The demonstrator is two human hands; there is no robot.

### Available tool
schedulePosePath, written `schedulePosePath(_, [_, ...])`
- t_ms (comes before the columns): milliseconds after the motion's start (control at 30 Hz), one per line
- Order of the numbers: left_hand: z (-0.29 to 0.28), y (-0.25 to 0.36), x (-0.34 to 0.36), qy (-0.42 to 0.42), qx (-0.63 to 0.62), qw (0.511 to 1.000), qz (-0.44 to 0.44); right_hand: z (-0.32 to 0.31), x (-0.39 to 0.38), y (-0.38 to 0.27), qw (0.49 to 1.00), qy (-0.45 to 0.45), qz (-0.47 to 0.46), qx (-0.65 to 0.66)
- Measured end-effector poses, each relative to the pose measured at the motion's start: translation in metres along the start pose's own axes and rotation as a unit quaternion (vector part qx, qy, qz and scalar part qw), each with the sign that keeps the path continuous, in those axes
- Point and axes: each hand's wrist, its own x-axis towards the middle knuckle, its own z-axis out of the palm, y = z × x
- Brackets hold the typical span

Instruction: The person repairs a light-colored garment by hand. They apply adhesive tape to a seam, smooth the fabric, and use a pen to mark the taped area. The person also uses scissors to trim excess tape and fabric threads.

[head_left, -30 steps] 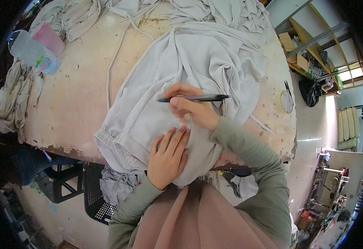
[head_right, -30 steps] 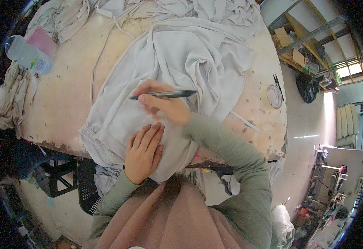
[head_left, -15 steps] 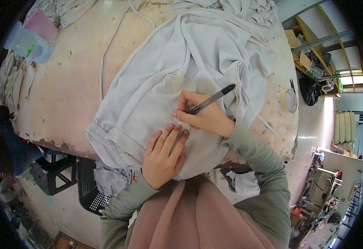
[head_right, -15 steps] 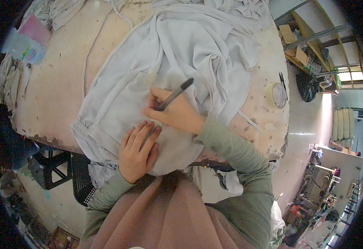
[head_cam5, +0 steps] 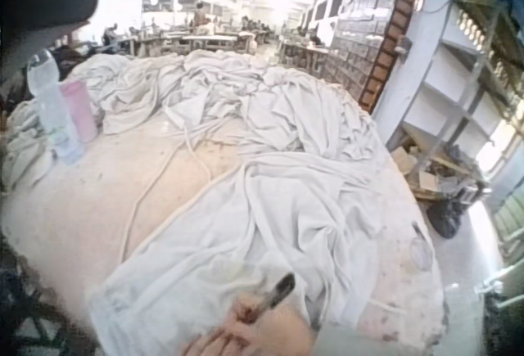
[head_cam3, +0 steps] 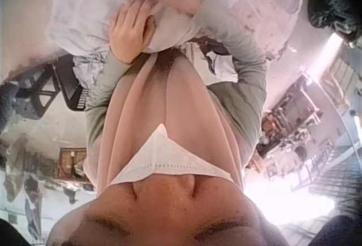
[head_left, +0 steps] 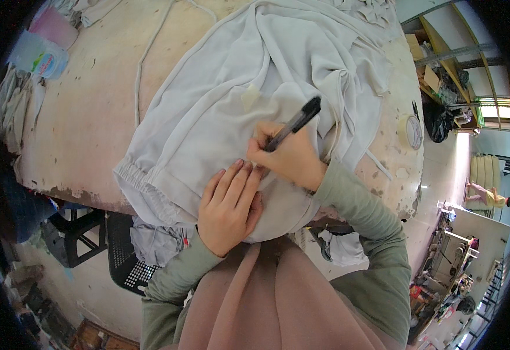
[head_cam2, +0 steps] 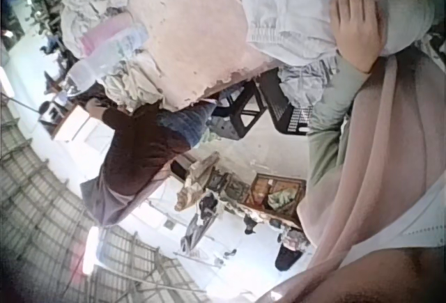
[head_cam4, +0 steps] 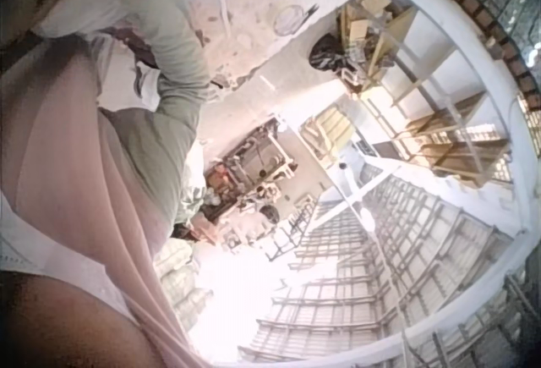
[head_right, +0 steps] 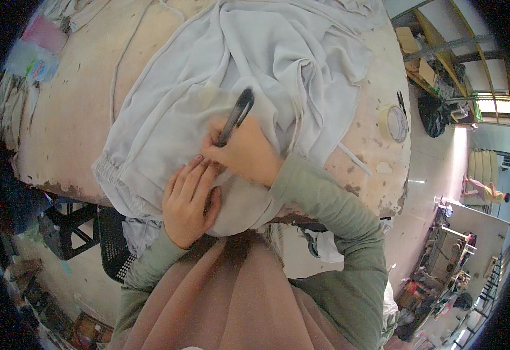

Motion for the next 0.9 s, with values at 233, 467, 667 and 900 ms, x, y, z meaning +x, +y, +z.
schedulePosePath(233, [-0.0017, 0.0029, 0.0013, -0.014, 0.012, 1.0, -0.017, -0.0022, 0.0027, -0.0045, 0.998, 0.005, -0.012, -0.058])
schedulePosePath(467, [-0.0003, 0.0026, 0.0014, -0.012, 0.006, 1.0, -0.013, -0.0007, 0.0019, -0.0027, 1.0, -0.008, 0.006, -0.03])
schedulePosePath(667, [-0.0009, 0.0022, 0.0022, -0.01, 0.008, 1.0, -0.009, -0.0007, 0.0017, -0.0013, 0.998, -0.01, -0.016, -0.067])
schedulePosePath(900, [-0.0011, 0.0021, 0.0021, -0.011, 0.01, 1.0, -0.012, 0.0001, 0.0022, -0.0012, 0.999, -0.014, 0.002, -0.036])
